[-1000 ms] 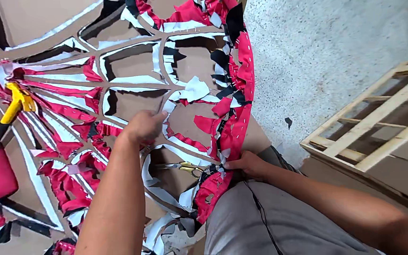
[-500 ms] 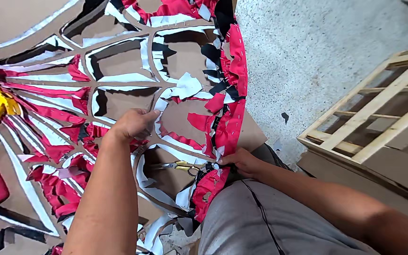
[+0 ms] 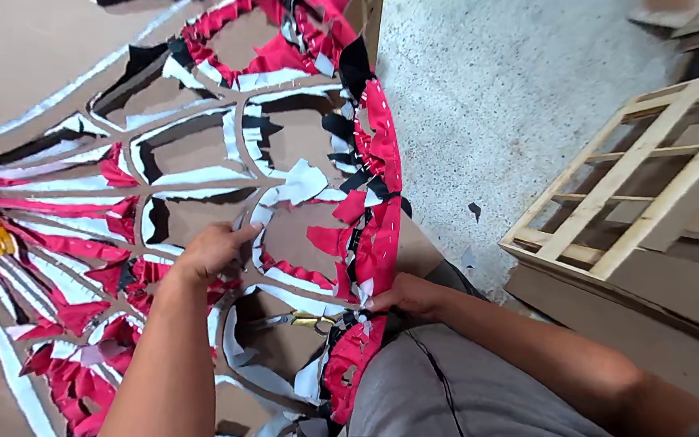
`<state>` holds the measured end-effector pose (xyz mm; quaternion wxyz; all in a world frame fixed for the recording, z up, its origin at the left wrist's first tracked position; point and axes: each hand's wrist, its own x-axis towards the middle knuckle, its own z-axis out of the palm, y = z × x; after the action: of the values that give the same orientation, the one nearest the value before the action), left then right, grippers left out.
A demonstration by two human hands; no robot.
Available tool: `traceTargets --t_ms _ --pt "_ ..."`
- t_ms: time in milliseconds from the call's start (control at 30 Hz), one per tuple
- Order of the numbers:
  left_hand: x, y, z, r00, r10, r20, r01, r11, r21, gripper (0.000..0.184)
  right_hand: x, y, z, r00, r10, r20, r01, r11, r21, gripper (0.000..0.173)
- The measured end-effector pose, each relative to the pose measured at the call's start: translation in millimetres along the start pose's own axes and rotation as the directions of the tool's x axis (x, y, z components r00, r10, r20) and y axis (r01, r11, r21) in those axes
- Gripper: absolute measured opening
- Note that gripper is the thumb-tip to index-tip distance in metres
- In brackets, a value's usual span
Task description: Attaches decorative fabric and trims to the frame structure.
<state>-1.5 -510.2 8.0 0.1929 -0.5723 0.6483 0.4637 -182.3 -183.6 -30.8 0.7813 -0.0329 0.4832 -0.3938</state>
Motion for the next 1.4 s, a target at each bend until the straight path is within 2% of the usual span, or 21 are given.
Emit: traceTargets --t_ms 33,100,167,267,333,400,467,567,700,967,1167,1267,1400 --pt "0 9 3 0.996 0.051 -0.069 -0.051 0.999 0.002 0.047 -2 -10 -7 0.997 -0.041 -0.062 0.039 0.999 -0.035 0.035" --pt "4 28 10 0.963 0.140 -0.229 -0.153 0.988 -0.038 0.048 0 -37 -26 0.956 -0.216 -0.196 0.218 0.976 -0.010 0.034" --pt "15 43 27 0.917 0.153 -0.368 -0.197 0.977 -0.084 0.052 15 -67 -52 0.912 -0.337 -0.235 0.364 0.928 0.082 0.038" --pt "28 46 44 0.866 0.121 -0.485 -0.195 0.975 -0.104 0.056 31 -105 -52 0.896 -0.317 -0.312 0.358 0.930 0.083 0.036" --pt "31 39 43 0.891 0.110 -0.440 -0.195 0.969 -0.152 0.050 38 -109 -46 0.876 -0.285 -0.390 0.319 0.948 0.023 0.037" --pt "32 36 33 0.951 0.060 -0.302 -0.142 0.956 -0.256 0.040 37 -105 -41 0.850 -0.277 -0.448 0.315 0.949 0.011 0.035" --pt "31 36 25 0.982 0.005 -0.190 -0.071 0.936 -0.344 0.034 31 -101 -34 0.830 -0.289 -0.477 0.357 0.932 0.058 0.030" --pt "35 37 17 0.996 0.038 -0.085 -0.072 0.895 -0.441 0.025 29 -98 -29 0.799 -0.307 -0.517 0.414 0.904 0.103 0.026" --pt "41 33 12 0.996 0.084 0.011 -0.067 0.862 -0.503 0.021 34 -96 -37 0.817 -0.347 -0.461 0.448 0.885 0.126 0.023" --pt "41 41 17 1.000 -0.005 0.007 0.007 0.857 -0.516 0.021 34 -95 -36 0.818 -0.367 -0.442 0.470 0.870 0.148 0.023" --pt "41 39 11 0.992 0.062 0.106 0.005 0.843 -0.538 0.027 40 -95 -15 0.762 -0.312 -0.568 0.446 0.888 0.110 0.031" --pt "44 45 14 0.998 0.002 0.071 0.036 0.842 -0.538 0.031 45 -96 -17 0.773 -0.318 -0.549 0.452 0.883 0.125 0.035" --pt "42 47 18 0.999 -0.027 0.030 0.039 0.827 -0.560 0.029 45 -100 -20 0.789 -0.287 -0.544 0.428 0.891 0.151 0.031"
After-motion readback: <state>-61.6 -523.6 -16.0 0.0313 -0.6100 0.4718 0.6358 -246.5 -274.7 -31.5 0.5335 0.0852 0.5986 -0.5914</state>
